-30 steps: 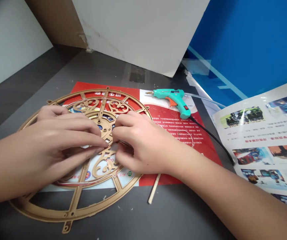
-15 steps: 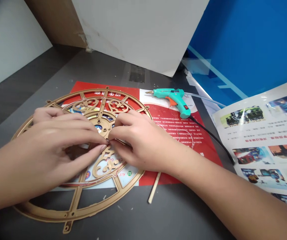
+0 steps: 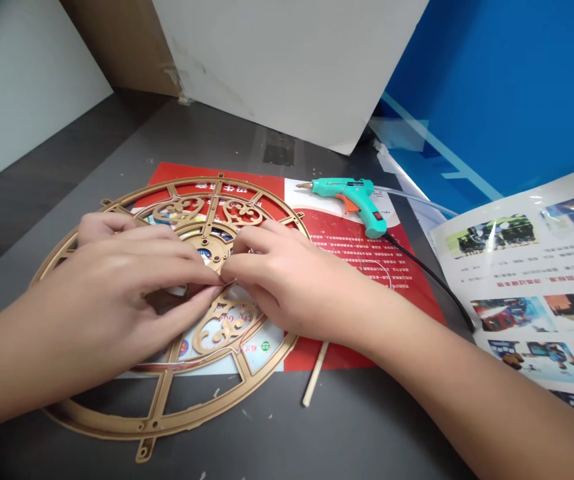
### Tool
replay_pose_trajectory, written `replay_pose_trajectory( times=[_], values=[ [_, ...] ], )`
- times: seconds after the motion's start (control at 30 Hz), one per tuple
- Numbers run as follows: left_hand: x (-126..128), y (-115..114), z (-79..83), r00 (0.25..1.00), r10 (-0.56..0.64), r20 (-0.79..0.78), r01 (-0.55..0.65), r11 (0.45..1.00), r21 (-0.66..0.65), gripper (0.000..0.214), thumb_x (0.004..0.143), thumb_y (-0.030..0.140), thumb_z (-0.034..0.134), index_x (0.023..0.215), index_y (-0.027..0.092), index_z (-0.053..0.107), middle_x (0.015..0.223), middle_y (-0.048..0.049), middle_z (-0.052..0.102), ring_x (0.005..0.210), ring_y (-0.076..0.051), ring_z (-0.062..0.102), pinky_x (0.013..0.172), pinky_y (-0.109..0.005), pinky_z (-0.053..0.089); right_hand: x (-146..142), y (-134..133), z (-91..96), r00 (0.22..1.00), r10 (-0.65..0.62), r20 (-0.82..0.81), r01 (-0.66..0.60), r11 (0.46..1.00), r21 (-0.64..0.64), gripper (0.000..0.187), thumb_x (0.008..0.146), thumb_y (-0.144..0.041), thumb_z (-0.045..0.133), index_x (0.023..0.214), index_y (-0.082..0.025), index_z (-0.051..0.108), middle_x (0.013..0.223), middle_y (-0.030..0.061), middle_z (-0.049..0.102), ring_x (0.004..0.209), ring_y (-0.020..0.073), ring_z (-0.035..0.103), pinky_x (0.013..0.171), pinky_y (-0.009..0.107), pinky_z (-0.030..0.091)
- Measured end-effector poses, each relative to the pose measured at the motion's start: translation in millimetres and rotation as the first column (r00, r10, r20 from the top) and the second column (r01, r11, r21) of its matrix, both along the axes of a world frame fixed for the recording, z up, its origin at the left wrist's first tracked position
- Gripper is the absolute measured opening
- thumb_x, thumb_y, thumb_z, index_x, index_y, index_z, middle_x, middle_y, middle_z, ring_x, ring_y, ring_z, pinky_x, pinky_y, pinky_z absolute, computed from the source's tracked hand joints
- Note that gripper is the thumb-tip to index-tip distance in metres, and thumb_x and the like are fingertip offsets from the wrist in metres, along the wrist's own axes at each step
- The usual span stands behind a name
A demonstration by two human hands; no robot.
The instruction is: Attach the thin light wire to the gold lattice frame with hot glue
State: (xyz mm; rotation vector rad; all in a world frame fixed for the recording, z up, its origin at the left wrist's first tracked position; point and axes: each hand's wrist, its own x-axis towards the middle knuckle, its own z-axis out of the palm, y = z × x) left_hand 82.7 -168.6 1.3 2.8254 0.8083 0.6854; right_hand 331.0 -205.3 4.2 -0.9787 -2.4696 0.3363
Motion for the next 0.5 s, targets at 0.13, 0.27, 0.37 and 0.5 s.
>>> replay_pose_trajectory(
  times=[0.13, 0.27, 0.37, 0.5],
  values=[
    [-5.2, 1.8, 0.5, 1.000, -0.026, -0.003, 0.026, 0.999, 0.028, 0.036, 0.107, 0.025, 0.054, 0.080, 0.029, 0.078, 0.075, 0.0056, 0.079, 0.074, -0.021, 0.066, 0.088, -0.050, 0.029, -0.2, -1.0, 2.5, 0.999, -0.011, 0.052, 0.010, 1.000, 0.024, 0.027, 0.113, -0.008, 0.056, 0.109, -0.020, 0.080, 0.115, 0.0113, 0.076, 0.105, 0.0240, 0.068, 0.093, 0.039, 0.057],
    [-6.5, 3.3, 1.4, 0.997, -0.078, -0.010, 0.078, 0.996, 0.048, 0.036, 0.110, 0.024, 0.054, 0.085, 0.029, 0.080, 0.081, 0.0049, 0.081, 0.077, -0.022, 0.069, 0.091, -0.050, 0.030, 0.7, -1.7, 5.1, 0.999, 0.006, 0.051, -0.006, 1.000, 0.004, 0.028, 0.112, -0.007, 0.056, 0.106, -0.019, 0.081, 0.113, 0.0110, 0.078, 0.104, 0.0236, 0.070, 0.092, 0.037, 0.060],
    [-6.1, 3.2, -2.3, 0.997, -0.080, -0.006, 0.080, 0.995, 0.059, 0.036, 0.110, 0.022, 0.054, 0.088, 0.031, 0.081, 0.082, 0.0045, 0.081, 0.077, -0.022, 0.068, 0.091, -0.049, 0.030, 1.6, -2.2, 5.6, 1.000, 0.021, 0.015, -0.021, 1.000, 0.001, 0.026, 0.111, -0.009, 0.061, 0.098, -0.019, 0.082, 0.109, 0.0109, 0.081, 0.100, 0.0231, 0.072, 0.091, 0.038, 0.061],
    [-7.1, 2.1, -5.8, 0.995, -0.099, -0.010, 0.099, 0.991, 0.088, 0.035, 0.110, 0.020, 0.055, 0.087, 0.028, 0.080, 0.082, 0.0031, 0.079, 0.077, -0.021, 0.066, 0.089, -0.047, 0.031, 2.5, -3.6, 5.2, 0.999, 0.025, -0.033, -0.024, 0.999, 0.023, 0.023, 0.104, -0.006, 0.065, 0.097, -0.018, 0.084, 0.108, 0.0114, 0.084, 0.097, 0.0229, 0.075, 0.089, 0.039, 0.064]
  ],
)
